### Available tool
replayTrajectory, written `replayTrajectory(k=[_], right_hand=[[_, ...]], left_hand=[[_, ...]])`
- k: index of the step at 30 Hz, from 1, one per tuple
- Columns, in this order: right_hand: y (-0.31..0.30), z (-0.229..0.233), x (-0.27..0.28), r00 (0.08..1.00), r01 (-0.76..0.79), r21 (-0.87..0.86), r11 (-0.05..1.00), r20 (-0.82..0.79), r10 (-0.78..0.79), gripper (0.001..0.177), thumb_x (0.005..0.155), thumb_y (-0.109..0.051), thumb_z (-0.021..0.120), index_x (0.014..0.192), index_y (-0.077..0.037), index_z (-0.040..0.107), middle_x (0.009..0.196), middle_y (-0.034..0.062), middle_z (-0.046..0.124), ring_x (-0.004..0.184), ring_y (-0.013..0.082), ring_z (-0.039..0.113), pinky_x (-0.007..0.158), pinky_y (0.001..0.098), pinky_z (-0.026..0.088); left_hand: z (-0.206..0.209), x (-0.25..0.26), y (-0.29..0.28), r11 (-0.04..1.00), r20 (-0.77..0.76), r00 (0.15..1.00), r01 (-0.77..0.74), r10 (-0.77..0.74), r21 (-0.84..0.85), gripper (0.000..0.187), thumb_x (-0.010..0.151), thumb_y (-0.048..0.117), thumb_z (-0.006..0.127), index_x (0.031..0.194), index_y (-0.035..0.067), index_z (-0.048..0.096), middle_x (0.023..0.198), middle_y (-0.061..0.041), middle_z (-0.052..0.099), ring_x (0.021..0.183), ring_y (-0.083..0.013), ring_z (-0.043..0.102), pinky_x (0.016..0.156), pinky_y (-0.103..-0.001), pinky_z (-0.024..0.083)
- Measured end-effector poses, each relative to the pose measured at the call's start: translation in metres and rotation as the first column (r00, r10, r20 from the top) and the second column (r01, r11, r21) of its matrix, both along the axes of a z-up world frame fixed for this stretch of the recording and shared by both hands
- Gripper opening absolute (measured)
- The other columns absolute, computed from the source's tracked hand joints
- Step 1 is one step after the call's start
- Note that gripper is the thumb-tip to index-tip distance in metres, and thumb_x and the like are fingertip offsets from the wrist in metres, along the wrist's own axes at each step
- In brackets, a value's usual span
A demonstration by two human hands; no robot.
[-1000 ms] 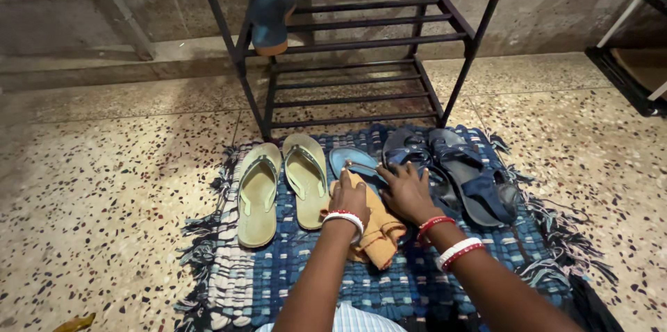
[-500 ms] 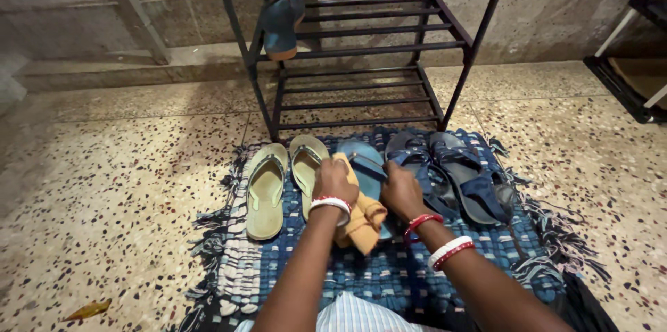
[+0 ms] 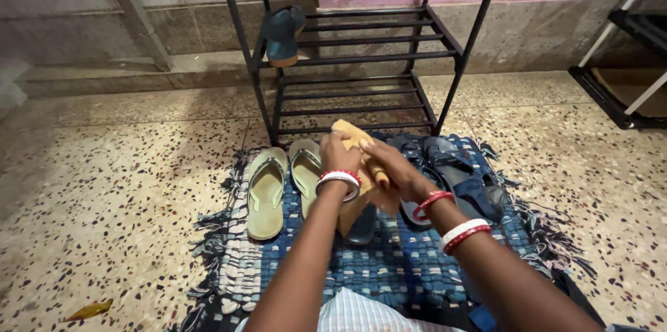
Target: The person sits on a mat and wipes the soles and straps of several flip-flops and sandals with a yellow cloth. After cleaning, the person places some of the sandals onto a nearby metal shoe rack.
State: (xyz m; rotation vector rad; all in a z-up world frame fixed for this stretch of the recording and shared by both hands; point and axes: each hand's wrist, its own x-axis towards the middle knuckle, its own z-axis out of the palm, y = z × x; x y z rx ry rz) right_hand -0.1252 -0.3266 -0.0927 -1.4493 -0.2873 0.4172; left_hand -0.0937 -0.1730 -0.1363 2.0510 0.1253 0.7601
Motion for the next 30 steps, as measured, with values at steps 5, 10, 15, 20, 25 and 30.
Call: replayTrajectory(k=[5,10,15,20,25,30], right_hand=[[-0.003,0.013,0.021,0.972,0.184,-0.005,0.983,0.153,-0.181,0.033,0.087,0.0,0.062,0.119,0.003,0.068,0.097,0.01,0.076,0.078,0.0181,0.071,0.07,0.0309,0.058],[-0.005,0.02,0.027,0.951,0.26,0.216,0.941,0.113,-0.288,0.032,0.087,0.007,0.057,0.118,0.005,0.066,0.101,0.0122,0.074,0.082,0.0192,0.072,0.074,0.0312,0.06],[-0.004,0.025,0.027,0.94,0.313,0.326,0.892,0.027,-0.34,0.035,0.086,0.007,0.056,0.121,0.002,0.062,0.104,0.0147,0.072,0.082,0.0222,0.073,0.073,0.0337,0.062],[-0.003,0.001,0.023,0.92,0.384,-0.038,0.922,0.101,-0.379,0.045,0.082,0.003,0.062,0.126,0.007,0.063,0.106,0.02,0.073,0.085,0.028,0.071,0.074,0.0389,0.059],[-0.011,-0.003,0.017,0.868,0.453,-0.435,0.778,0.414,-0.274,0.081,0.073,-0.007,0.074,0.149,-0.007,0.047,0.132,0.0199,0.059,0.113,0.0299,0.063,0.094,0.041,0.053],[-0.014,0.006,0.001,0.961,-0.034,-0.198,0.98,0.263,0.086,0.087,0.078,-0.005,0.068,0.159,-0.01,0.038,0.154,0.0152,0.051,0.131,0.022,0.057,0.107,0.0327,0.047]], left_hand=[[0.022,-0.015,-0.008,0.982,-0.004,0.994,0.106,-0.108,-0.156,0.067,0.084,0.03,0.072,0.14,0.001,0.049,0.132,-0.028,0.062,0.121,-0.0425,0.06,0.102,-0.046,0.048],[0.032,-0.049,-0.005,0.93,-0.311,0.908,0.177,-0.28,-0.321,0.078,0.084,0.052,0.073,0.14,0.002,0.053,0.128,-0.023,0.069,0.12,-0.0343,0.067,0.101,-0.04,0.052],[0.023,-0.053,-0.005,0.752,-0.201,0.86,0.27,-0.469,-0.601,0.076,0.081,0.059,0.071,0.128,-0.001,0.064,0.121,-0.017,0.074,0.111,-0.0294,0.073,0.093,-0.037,0.056],[0.017,-0.038,-0.011,0.849,-0.206,0.923,0.19,-0.326,-0.492,0.052,0.081,0.034,0.076,0.116,-0.004,0.068,0.107,-0.018,0.076,0.096,-0.0303,0.073,0.083,-0.039,0.057],[-0.003,-0.031,-0.01,0.928,-0.329,0.929,0.039,-0.17,-0.371,0.039,0.081,0.022,0.077,0.108,-0.005,0.069,0.1,-0.02,0.076,0.087,-0.0273,0.073,0.077,-0.035,0.056],[-0.032,-0.006,-0.017,0.689,-0.056,0.921,0.246,-0.385,-0.682,0.026,0.089,0.016,0.069,0.106,-0.004,0.072,0.093,-0.017,0.077,0.072,-0.0197,0.071,0.062,-0.033,0.056]])
